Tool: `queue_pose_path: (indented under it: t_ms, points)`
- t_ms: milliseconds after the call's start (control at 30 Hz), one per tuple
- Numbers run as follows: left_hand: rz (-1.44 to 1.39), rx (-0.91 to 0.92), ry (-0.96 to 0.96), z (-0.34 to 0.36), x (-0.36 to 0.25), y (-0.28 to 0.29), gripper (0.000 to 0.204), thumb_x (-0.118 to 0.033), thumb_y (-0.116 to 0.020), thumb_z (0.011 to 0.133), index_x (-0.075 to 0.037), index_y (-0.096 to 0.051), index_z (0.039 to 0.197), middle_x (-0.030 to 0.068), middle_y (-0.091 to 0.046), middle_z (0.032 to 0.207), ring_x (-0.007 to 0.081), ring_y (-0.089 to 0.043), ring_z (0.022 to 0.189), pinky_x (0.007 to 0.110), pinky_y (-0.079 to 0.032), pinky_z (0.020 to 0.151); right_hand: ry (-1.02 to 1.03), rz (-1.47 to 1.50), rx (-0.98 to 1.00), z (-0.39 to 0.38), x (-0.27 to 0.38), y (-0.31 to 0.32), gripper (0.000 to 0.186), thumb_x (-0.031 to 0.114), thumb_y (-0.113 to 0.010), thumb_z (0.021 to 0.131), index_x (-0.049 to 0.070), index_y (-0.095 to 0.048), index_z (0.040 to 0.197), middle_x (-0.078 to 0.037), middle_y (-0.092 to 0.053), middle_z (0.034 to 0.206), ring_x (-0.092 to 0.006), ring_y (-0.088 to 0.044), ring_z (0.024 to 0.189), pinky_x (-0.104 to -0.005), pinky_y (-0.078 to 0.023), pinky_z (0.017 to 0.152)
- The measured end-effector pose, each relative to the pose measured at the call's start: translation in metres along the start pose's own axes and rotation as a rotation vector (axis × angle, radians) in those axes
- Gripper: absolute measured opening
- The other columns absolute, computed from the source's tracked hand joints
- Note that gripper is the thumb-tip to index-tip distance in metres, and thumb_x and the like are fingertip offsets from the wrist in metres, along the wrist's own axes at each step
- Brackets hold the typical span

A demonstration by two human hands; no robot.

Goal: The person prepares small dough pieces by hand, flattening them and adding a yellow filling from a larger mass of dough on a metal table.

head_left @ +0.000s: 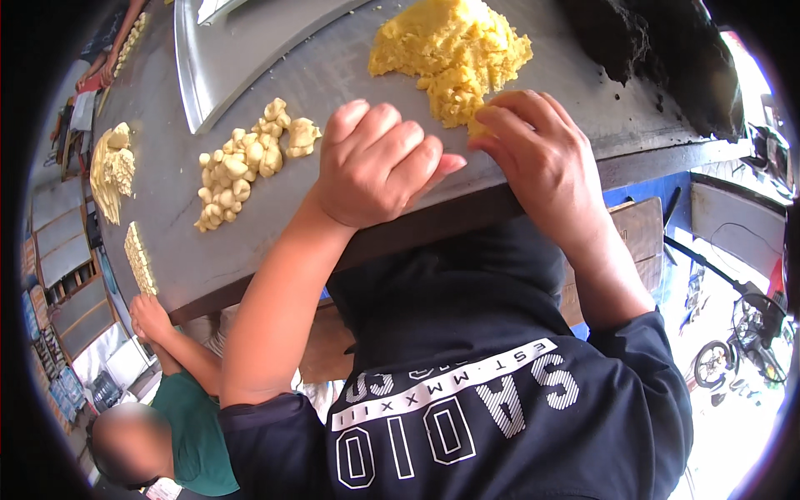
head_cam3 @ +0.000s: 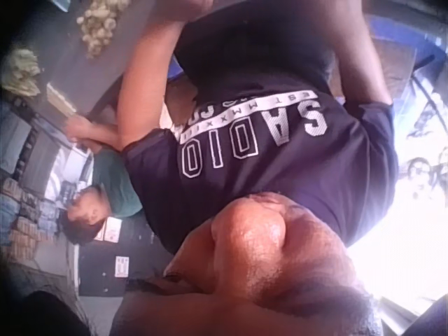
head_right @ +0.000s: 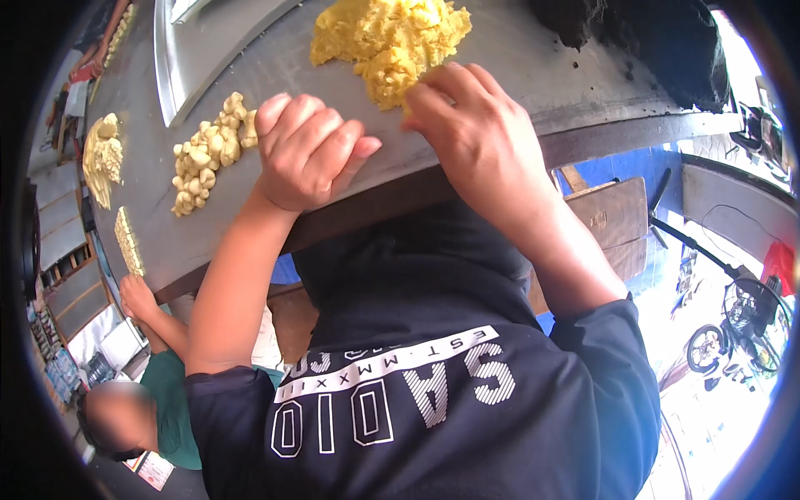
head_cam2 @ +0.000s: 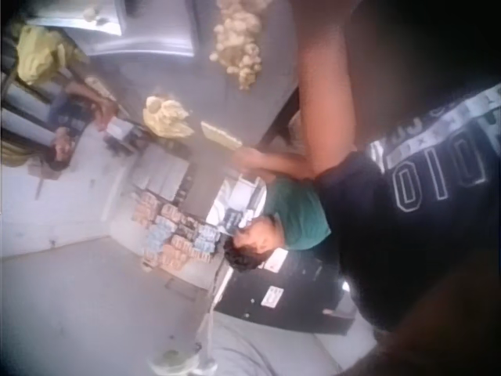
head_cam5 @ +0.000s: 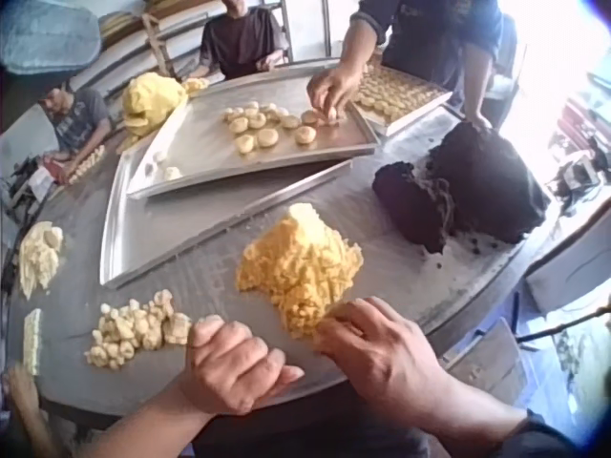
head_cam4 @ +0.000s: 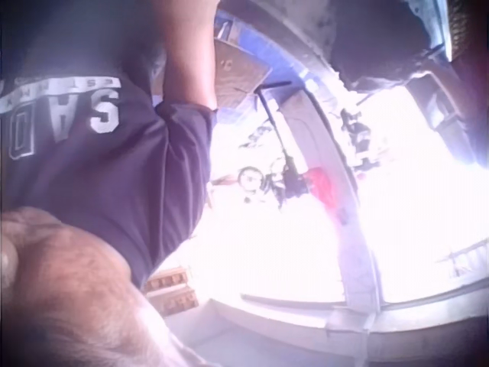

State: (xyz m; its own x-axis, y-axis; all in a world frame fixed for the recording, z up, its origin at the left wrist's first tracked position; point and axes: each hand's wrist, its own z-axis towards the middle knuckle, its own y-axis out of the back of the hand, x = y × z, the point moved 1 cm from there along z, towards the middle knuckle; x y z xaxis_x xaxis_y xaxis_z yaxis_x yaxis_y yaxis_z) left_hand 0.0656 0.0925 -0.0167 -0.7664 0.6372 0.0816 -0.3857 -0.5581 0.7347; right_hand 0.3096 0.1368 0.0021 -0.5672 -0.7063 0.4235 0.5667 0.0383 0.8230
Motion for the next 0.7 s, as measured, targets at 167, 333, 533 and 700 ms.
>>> queue_pose_path:
  t_ms: [167,333,533,700]
  points:
    - [0.025,-0.024,0.301,0.001,0.018,0.003,0.027,-0.021,-0.077,0.109,-0.011,-0.073,0.084,0.0033,-0.065,0.08,0.0253,-0.066,0.079,0.044,-0.049,0.09,0.117,-0.067,0.024,0.009,0.001,-0.005,0.013,0.019,-0.081,0.1,0.01,-0.076,0.107,-0.007,-0.07,0.111,-0.029,-0.072,0.108,-0.0436,-0.065,0.086]
    - [-0.643,-0.173,0.802,0.003,0.028,0.01,0.017,-0.021,-0.082,0.108,-0.007,-0.082,0.099,0.0041,-0.063,0.069,0.0245,-0.064,0.067,0.042,-0.05,0.078,0.138,-0.112,0.104,0.023,0.005,-0.008,0.016,0.022,-0.083,0.099,0.009,-0.077,0.106,-0.006,-0.067,0.107,-0.0284,-0.071,0.106,-0.0445,-0.064,0.086]
    - [0.225,0.234,0.632,-0.052,-0.013,0.09,0.021,-0.025,-0.084,0.107,-0.006,-0.089,0.112,0.0029,-0.067,0.075,0.0235,-0.062,0.07,0.04,-0.047,0.08,-0.007,0.016,0.013,0.001,-0.006,0.015,0.026,0.009,-0.091,0.089,0.007,-0.084,0.115,-0.011,-0.074,0.118,-0.0336,-0.075,0.108,-0.0448,-0.064,0.096]
    - [0.093,0.16,0.945,-0.059,-0.047,0.071,0.011,-0.014,-0.085,0.105,-0.004,-0.087,0.108,0.0097,-0.074,0.106,0.0255,-0.072,0.103,0.042,-0.056,0.091,0.058,0.178,0.128,-0.005,0.013,0.005,0.026,0.009,-0.09,0.09,0.007,-0.084,0.115,-0.012,-0.074,0.125,-0.0348,-0.074,0.113,-0.0476,-0.063,0.098]
